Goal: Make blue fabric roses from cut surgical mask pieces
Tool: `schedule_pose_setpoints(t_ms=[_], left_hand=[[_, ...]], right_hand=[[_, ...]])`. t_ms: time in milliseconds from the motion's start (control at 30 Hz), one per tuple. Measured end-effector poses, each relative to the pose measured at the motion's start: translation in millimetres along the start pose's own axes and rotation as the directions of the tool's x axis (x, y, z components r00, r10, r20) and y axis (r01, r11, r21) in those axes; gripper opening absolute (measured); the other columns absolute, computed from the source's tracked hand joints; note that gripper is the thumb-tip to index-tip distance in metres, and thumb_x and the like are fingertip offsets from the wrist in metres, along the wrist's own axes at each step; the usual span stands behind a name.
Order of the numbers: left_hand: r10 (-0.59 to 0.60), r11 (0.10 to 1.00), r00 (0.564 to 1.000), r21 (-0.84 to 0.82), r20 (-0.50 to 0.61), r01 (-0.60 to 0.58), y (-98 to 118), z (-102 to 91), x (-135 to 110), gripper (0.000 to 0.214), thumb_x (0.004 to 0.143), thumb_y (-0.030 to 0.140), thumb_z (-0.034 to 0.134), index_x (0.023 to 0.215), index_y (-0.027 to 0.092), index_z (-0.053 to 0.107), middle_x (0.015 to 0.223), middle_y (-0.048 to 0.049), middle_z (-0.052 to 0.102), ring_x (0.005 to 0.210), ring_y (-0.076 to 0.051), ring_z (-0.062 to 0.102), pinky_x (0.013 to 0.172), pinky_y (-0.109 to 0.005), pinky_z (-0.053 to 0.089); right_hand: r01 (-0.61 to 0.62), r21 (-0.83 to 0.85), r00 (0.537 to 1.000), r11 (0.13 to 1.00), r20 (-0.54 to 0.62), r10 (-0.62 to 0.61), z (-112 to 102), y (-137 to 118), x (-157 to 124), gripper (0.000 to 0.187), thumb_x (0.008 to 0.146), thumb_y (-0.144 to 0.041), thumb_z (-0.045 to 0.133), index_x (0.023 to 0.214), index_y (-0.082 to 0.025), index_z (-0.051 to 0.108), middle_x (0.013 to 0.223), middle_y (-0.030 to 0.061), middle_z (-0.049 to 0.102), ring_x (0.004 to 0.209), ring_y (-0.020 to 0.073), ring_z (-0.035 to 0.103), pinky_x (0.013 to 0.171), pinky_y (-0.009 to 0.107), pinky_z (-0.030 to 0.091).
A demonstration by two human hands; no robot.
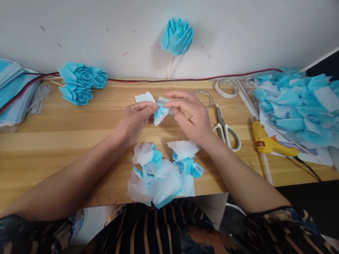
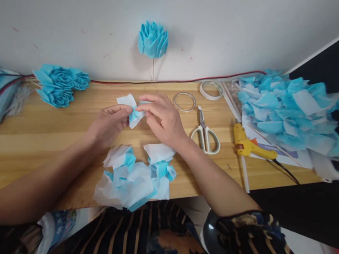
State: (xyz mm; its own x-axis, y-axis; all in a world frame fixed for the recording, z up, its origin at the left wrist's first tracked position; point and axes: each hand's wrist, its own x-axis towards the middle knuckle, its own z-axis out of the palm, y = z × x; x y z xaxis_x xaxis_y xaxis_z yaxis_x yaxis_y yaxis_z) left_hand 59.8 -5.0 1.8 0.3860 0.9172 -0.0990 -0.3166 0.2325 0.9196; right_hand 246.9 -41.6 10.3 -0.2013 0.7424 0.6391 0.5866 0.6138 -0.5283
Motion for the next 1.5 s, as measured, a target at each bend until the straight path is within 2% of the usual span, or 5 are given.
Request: schedule_pose_setpoints(t_ms=[133,333,667,900,1500], left_hand=[[0.028,1.000,0.999,0.013,-0.027,-0.028,-0.4,-0.9,0.9,0.019,0.075,0.034,0.081,0.072,0.016,0.075,0.069,-0.0017,0.069,0.066,-0.012,0.060,0.067,-0.026,0.049],[0.059,0.998,0.998,0.040,-0.030,-0.058,-0.2,-1.4,-0.7,0.020,0.075,0.037,0.081,0.075,0.018,0.078,0.073,-0.0018,0.070,0.069,-0.012,0.059,0.067,-0.025,0.049],[0.003,1.000,1.000,0.005,-0.015,-0.003,-1.2,-0.3,-2.2,0.022,0.075,0.038,0.081,0.077,0.017,0.077,0.077,-0.0036,0.073,0.070,-0.013,0.062,0.070,-0.027,0.050],[-0.012,0.999,1.000,-0.046,0.021,0.013,-5.2,-3.3,-0.8,0.023,0.076,0.039,0.083,0.077,0.017,0.075,0.077,-0.0022,0.072,0.069,-0.012,0.063,0.068,-0.026,0.050],[-0.013,0.998,0.999,-0.055,-0.034,0.011,-4.6,-2.7,0.4,0.021,0.075,0.037,0.081,0.075,0.018,0.074,0.075,-0.0026,0.071,0.067,-0.012,0.061,0.064,-0.024,0.050]], right_hand=[[-0.309,0.329,0.943,0.893,-0.020,0.333,0.4,0.1,1.5,0.025,0.094,-0.030,0.057,0.117,-0.028,0.066,0.125,0.0043,0.072,0.119,0.0220,0.066,0.089,0.037,0.059],[-0.602,0.485,0.796,0.634,0.308,0.521,3.2,0.7,5.3,0.034,0.086,-0.050,0.067,0.108,-0.025,0.071,0.110,0.0032,0.075,0.105,0.0204,0.069,0.086,0.034,0.059],[-0.513,0.515,0.855,0.686,0.241,0.459,0.8,-0.4,4.5,0.034,0.084,-0.033,0.064,0.117,-0.024,0.069,0.114,0.0025,0.073,0.103,0.0181,0.067,0.090,0.034,0.056],[-0.526,0.490,0.837,0.695,0.151,0.526,8.6,5.7,2.9,0.021,0.079,-0.035,0.072,0.095,-0.021,0.072,0.076,-0.0044,0.063,0.071,0.0107,0.059,0.071,0.027,0.051],[-0.325,0.233,0.943,0.917,0.011,0.331,8.2,0.6,-0.5,0.018,0.088,-0.023,0.059,0.105,-0.026,0.067,0.101,0.0016,0.076,0.096,0.0181,0.071,0.085,0.035,0.060]])
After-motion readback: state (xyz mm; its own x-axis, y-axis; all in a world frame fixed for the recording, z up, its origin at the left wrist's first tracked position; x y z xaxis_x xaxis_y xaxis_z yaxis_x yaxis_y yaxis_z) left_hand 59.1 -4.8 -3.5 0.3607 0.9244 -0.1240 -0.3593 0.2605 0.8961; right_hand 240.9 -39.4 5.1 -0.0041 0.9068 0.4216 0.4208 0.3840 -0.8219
